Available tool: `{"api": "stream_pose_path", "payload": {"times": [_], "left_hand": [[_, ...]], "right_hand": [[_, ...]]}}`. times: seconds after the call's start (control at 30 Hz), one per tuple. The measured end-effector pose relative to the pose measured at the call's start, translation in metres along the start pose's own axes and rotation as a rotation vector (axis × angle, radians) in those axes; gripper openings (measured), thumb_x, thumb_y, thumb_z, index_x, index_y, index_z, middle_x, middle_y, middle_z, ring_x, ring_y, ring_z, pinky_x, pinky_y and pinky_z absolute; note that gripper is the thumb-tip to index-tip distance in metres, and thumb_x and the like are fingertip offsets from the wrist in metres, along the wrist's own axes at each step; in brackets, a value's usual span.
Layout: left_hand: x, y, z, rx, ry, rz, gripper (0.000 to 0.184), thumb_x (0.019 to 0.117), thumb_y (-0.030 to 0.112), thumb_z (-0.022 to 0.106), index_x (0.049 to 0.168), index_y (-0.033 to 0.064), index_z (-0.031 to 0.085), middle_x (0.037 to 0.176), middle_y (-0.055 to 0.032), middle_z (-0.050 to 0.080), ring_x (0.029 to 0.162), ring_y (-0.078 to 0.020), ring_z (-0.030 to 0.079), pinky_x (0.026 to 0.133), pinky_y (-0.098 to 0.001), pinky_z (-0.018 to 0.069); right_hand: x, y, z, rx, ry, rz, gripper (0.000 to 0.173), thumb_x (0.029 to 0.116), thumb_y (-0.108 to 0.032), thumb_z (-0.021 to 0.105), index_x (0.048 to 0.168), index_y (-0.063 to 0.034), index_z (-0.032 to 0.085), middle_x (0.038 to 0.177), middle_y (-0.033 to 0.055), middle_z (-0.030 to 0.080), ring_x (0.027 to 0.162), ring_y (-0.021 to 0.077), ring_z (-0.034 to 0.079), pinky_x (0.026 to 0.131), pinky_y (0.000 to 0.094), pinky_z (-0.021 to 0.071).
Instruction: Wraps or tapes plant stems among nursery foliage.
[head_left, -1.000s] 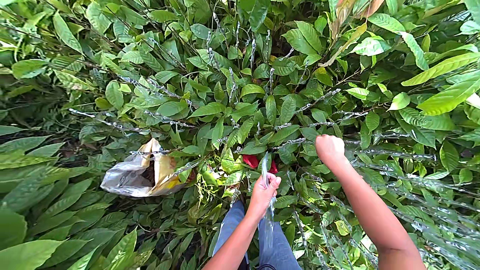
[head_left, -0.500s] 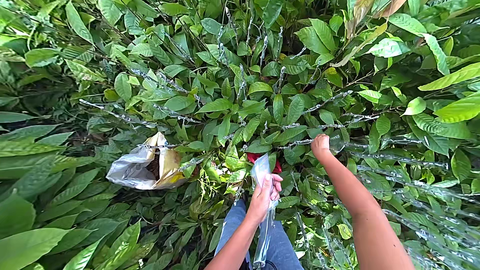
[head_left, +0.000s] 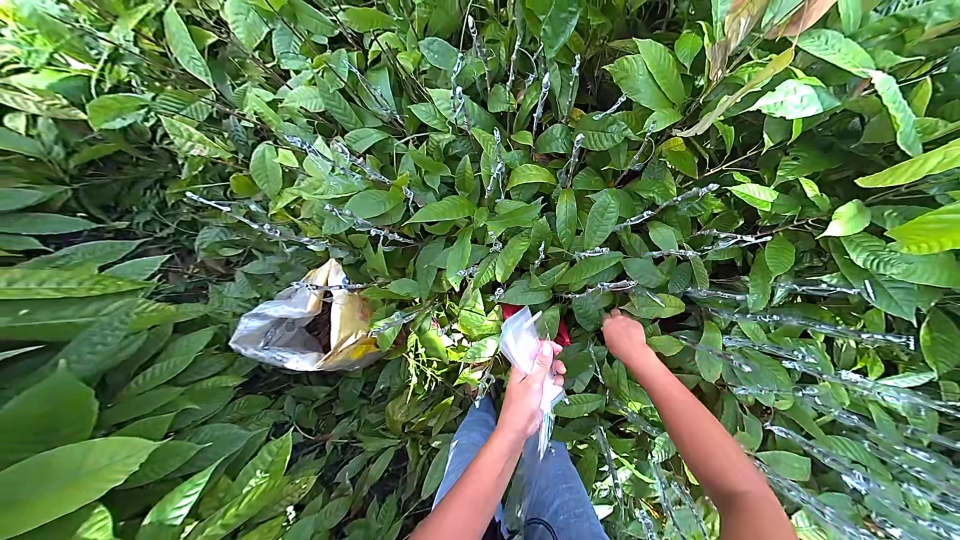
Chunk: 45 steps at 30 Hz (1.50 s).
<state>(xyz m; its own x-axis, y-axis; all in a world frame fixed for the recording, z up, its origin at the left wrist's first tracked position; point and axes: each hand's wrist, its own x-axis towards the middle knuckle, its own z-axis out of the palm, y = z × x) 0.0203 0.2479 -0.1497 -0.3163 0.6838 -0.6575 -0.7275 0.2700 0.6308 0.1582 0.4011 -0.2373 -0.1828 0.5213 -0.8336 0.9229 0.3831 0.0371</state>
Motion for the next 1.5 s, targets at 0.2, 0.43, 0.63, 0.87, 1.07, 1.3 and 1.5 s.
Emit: {"api": "stream_pose_path", "payload": {"times": [0.2, 0.43, 0.63, 0.87, 1.07, 1.3, 1.5], "left_hand": [[0.003, -0.008, 0.005, -0.066, 0.028, -0.064, 0.015, 0.1046, 0.002, 0.047, 0.106, 0.001, 0.062, 0.079, -0.0023, 0.064, 0.064, -0.0084, 0.061, 0.061, -0.0213, 0.0545], [-0.004, -0.026, 0.008, 0.026, -0.029, -0.016, 0.01, 0.0996, 0.002, 0.055, 0.109, 0.0008, 0.057, 0.081, -0.0006, 0.066, 0.068, -0.0067, 0.063, 0.066, -0.0224, 0.0564], [-0.003, -0.026, -0.011, 0.087, -0.167, 0.114, 0.019, 0.092, 0.016, 0.067, 0.107, 0.0052, 0.063, 0.085, 0.0064, 0.067, 0.068, -0.0002, 0.06, 0.064, -0.0168, 0.0528], [-0.002, -0.022, -0.005, 0.435, -0.24, 0.264, 0.014, 0.0919, 0.008, 0.066, 0.103, 0.0005, 0.07, 0.09, 0.0054, 0.072, 0.07, 0.0039, 0.059, 0.064, -0.0151, 0.0493], [-0.007, -0.027, -0.004, 0.443, -0.153, 0.548, 0.007, 0.088, 0.0, 0.071, 0.093, -0.0048, 0.071, 0.088, 0.0014, 0.072, 0.081, 0.0028, 0.067, 0.079, -0.0154, 0.0564], [-0.001, -0.029, 0.0, 0.425, -0.156, 0.416, 0.009, 0.086, 0.006, 0.076, 0.087, 0.0073, 0.068, 0.074, 0.0128, 0.067, 0.068, 0.0062, 0.061, 0.068, -0.0136, 0.053], [0.003, -0.035, -0.002, 0.444, -0.233, 0.301, 0.01, 0.0921, 0.01, 0.07, 0.099, 0.0039, 0.065, 0.076, 0.0105, 0.063, 0.063, 0.0046, 0.055, 0.061, -0.0131, 0.0475]], "right_hand": [[-0.082, -0.01, 0.015, 0.963, 0.461, -0.546, 0.037, 0.1057, -0.028, 0.051, 0.117, 0.0018, 0.07, 0.113, 0.0131, 0.069, 0.099, 0.0134, 0.066, 0.088, 0.0297, 0.0542], [-0.106, -0.051, 0.024, 1.916, 0.334, -0.644, 0.018, 0.1019, -0.005, 0.049, 0.102, -0.0016, 0.067, 0.101, 0.004, 0.074, 0.094, 0.0087, 0.07, 0.087, 0.0272, 0.0575], [-0.118, -0.002, 0.022, 1.43, 0.302, -0.731, 0.019, 0.1045, -0.011, 0.046, 0.099, -0.0034, 0.062, 0.084, -0.0051, 0.069, 0.081, 0.0027, 0.067, 0.081, 0.025, 0.057], [-0.127, 0.006, 0.029, 1.031, 0.317, -0.727, 0.024, 0.1035, -0.016, 0.057, 0.107, 0.0058, 0.068, 0.1, 0.0094, 0.07, 0.092, 0.004, 0.065, 0.088, 0.0225, 0.0531], [-0.125, -0.01, 0.041, 1.395, 0.287, -0.727, 0.014, 0.1031, -0.009, 0.054, 0.103, 0.0018, 0.063, 0.09, -0.0026, 0.069, 0.083, -0.0001, 0.066, 0.081, 0.0206, 0.0564], [-0.137, -0.006, 0.059, 1.319, 0.479, -0.668, 0.021, 0.1038, -0.012, 0.053, 0.103, 0.0035, 0.068, 0.085, -0.0045, 0.064, 0.075, -0.0071, 0.056, 0.071, 0.0118, 0.048], [-0.162, 0.045, 0.055, 0.663, 0.806, -0.253, 0.026, 0.102, -0.019, 0.057, 0.101, -0.0006, 0.075, 0.09, 0.0119, 0.073, 0.074, 0.0207, 0.07, 0.068, 0.0383, 0.0581]]}}
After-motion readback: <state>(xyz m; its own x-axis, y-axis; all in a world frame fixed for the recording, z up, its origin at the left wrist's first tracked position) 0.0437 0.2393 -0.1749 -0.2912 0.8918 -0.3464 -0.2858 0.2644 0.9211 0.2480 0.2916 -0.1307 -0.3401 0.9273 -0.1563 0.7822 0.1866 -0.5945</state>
